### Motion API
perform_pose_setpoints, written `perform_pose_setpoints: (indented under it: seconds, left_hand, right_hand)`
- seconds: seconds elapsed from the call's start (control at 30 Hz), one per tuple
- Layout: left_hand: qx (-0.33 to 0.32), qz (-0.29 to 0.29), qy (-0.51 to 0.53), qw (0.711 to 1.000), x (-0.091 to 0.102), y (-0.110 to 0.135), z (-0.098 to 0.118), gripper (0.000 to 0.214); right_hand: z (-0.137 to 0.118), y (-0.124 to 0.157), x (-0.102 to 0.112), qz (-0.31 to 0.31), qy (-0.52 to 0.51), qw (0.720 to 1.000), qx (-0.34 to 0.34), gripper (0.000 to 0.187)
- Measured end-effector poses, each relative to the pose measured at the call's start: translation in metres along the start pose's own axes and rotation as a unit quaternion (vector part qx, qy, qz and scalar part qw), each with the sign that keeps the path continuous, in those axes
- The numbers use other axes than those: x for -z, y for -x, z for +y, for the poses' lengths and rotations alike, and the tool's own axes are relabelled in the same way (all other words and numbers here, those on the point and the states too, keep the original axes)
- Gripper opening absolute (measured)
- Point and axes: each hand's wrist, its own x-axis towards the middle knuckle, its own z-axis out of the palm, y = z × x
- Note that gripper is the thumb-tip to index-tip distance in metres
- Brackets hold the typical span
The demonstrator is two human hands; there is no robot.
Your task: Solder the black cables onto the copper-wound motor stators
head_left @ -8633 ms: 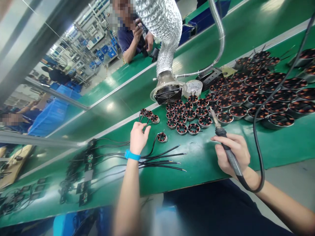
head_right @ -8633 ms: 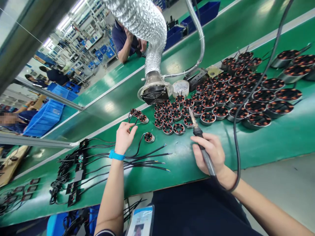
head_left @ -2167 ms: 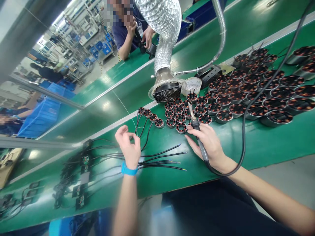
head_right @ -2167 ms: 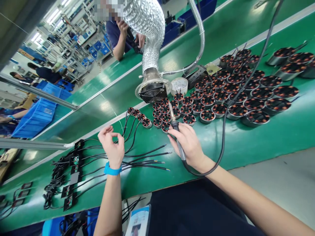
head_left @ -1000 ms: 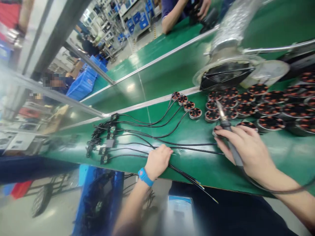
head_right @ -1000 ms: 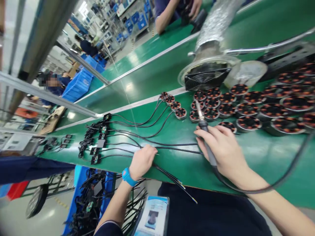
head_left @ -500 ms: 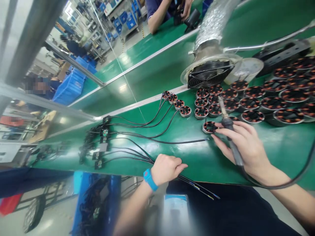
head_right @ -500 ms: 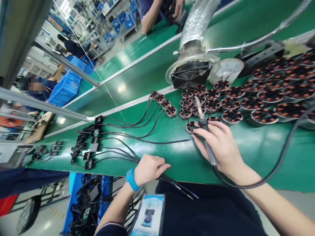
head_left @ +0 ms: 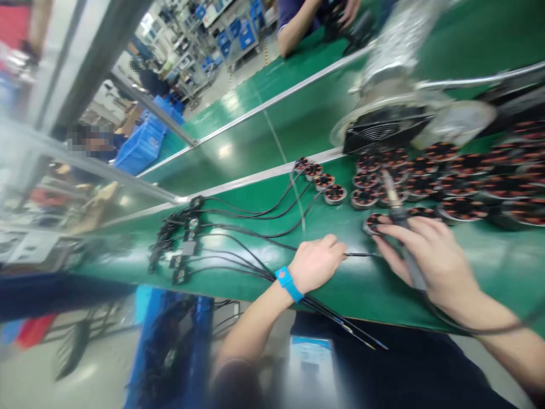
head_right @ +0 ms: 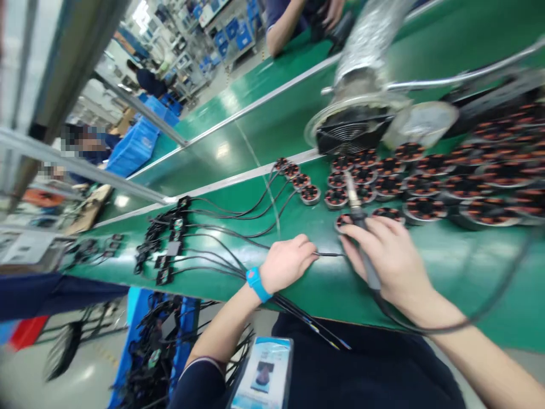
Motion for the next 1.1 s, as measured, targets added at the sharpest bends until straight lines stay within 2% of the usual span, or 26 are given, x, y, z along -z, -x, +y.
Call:
perform_pose_setpoints:
  seconds: [0.1,0.2,0.27,0.33,0.4,0.53,0.63,0.8,0.93,1.1]
  left_hand:
    - [0.019,0.039,0.103,0.994,0.004,-0.012,0.002,0.028]
    - [0.065,0.113,0.209,0.969,0.008,-0.034,0.004,0.019]
    - [0.078,0.131,0.253,0.955,0.009,-0.049,0.009,0.02]
    - [0.078,0.118,0.283,0.949,0.009,-0.063,0.014,0.035]
    - [0.08,0.095,0.306,0.944,0.008,-0.073,0.017,0.041]
    - [0.095,0.063,0.342,0.933,0.004,-0.082,0.019,0.028]
    - [0.132,0.081,0.316,0.936,0.003,-0.071,0.023,0.024]
    - [0.198,0.133,0.272,0.932,0.003,-0.039,0.034,0.028]
    - [0.206,0.194,0.292,0.914,0.006,-0.031,0.031,0.028]
    - [0.184,0.182,0.286,0.923,0.011,-0.035,0.023,0.03]
  right_hand:
    - [-0.006,-0.005,0.007,0.04,-0.007,0.999,-0.035,0.038]
    - [-0.006,-0.004,0.014,0.088,-0.036,0.992,-0.086,0.042]
    - [-0.005,0.0,0.018,0.109,-0.057,0.988,-0.098,0.042]
    - [-0.005,0.005,0.022,0.135,-0.069,0.982,-0.112,0.041]
    - [-0.006,0.009,0.023,0.165,-0.074,0.974,-0.138,0.041]
    - [-0.01,0.01,0.023,0.205,-0.061,0.961,-0.175,0.04]
    - [-0.013,0.009,0.023,0.199,-0.048,0.962,-0.179,0.039]
    - [-0.019,0.014,0.022,0.147,-0.053,0.97,-0.186,0.042]
    - [-0.027,0.018,0.019,0.09,-0.078,0.975,-0.188,0.045]
    - [-0.033,0.018,0.015,0.046,-0.111,0.971,-0.208,0.047]
